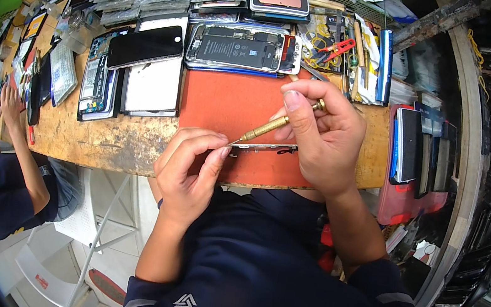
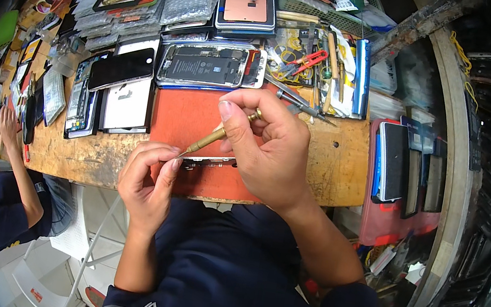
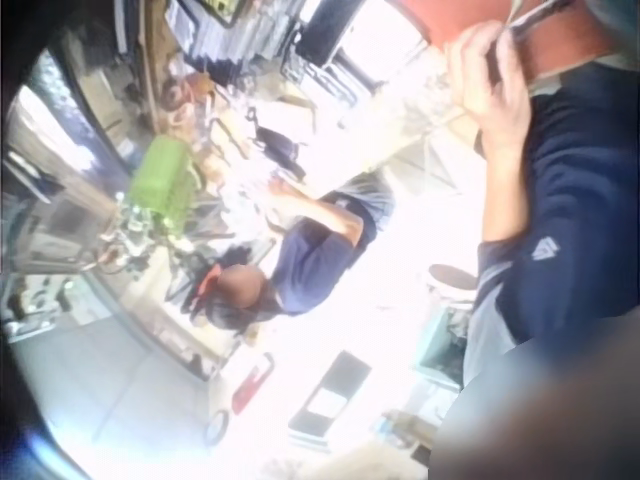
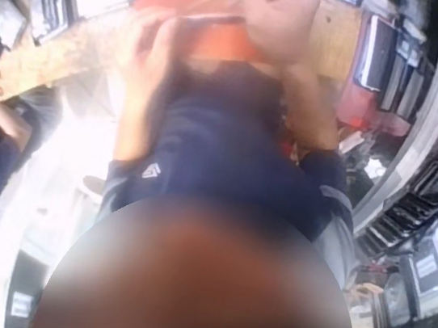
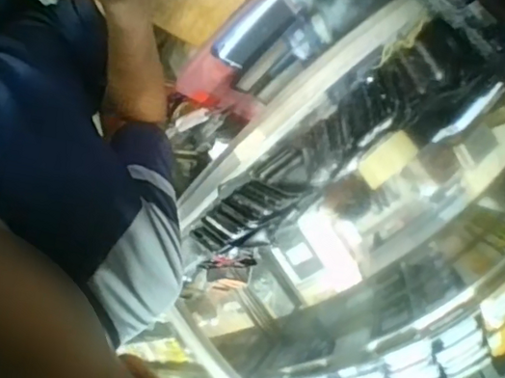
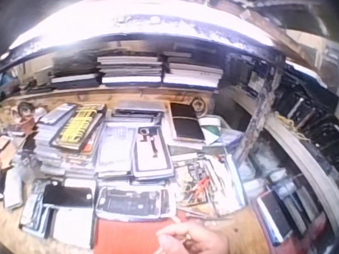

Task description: The person uses a small screwdriver to remove screws from a white smartphone chassis, then sets the chassis aside and picks up a different phone to continue working. The workspace is cluttered with multiple disassembled phones and tools.

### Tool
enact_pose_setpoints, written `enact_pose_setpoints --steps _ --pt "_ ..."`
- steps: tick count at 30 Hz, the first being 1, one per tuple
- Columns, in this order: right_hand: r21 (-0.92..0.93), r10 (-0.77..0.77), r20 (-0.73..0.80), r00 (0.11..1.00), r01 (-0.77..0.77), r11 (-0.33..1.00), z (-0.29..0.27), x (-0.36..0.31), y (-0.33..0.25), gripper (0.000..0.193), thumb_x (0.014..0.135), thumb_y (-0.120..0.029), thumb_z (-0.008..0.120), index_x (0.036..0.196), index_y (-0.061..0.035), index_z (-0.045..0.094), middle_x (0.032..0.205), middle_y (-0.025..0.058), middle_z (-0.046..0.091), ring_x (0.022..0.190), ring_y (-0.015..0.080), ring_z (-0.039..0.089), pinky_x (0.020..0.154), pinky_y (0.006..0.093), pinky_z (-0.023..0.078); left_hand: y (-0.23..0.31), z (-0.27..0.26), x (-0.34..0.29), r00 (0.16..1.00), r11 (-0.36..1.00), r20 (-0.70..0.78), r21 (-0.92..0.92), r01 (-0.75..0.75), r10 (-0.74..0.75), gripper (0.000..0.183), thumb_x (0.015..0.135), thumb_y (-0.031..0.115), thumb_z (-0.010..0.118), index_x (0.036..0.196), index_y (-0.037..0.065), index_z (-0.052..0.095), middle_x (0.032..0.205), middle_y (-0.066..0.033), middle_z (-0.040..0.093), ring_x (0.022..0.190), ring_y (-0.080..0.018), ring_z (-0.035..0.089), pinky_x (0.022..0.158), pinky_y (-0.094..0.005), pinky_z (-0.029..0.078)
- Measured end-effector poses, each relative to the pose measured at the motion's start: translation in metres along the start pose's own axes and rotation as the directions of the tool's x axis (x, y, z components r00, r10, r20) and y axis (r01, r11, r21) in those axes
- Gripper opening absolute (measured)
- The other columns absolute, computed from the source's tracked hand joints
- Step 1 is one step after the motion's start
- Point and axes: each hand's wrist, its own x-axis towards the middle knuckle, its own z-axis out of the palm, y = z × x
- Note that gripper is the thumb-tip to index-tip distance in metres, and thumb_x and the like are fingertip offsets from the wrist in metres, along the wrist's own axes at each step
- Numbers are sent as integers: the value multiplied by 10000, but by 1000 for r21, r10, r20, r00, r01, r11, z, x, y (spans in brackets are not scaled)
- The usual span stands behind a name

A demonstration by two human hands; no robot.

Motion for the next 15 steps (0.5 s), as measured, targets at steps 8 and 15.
enact_pose_setpoints --steps 8,15 --pt "-17 -33 -7 999 32 999 -1 -1 -1 109 1039 -65 669 1097 25 692 888 13 686 703 47 665 598 207 566 4 -1 2 1000 999 -6 29 -21 22 153 834 -89 782 959 -17 732 905 -133 741 830 -256 718 745 -335 570" --pt "-67 -53 -10 999 52 996 -3 0 -2 90 1026 -50 679 1073 24 702 856 11 690 691 45 665 589 216 557 4 0 4 999 997 12 61 -54 53 163 829 -87 790 965 -14 739 911 -128 753 843 -256 727 751 -334 576"
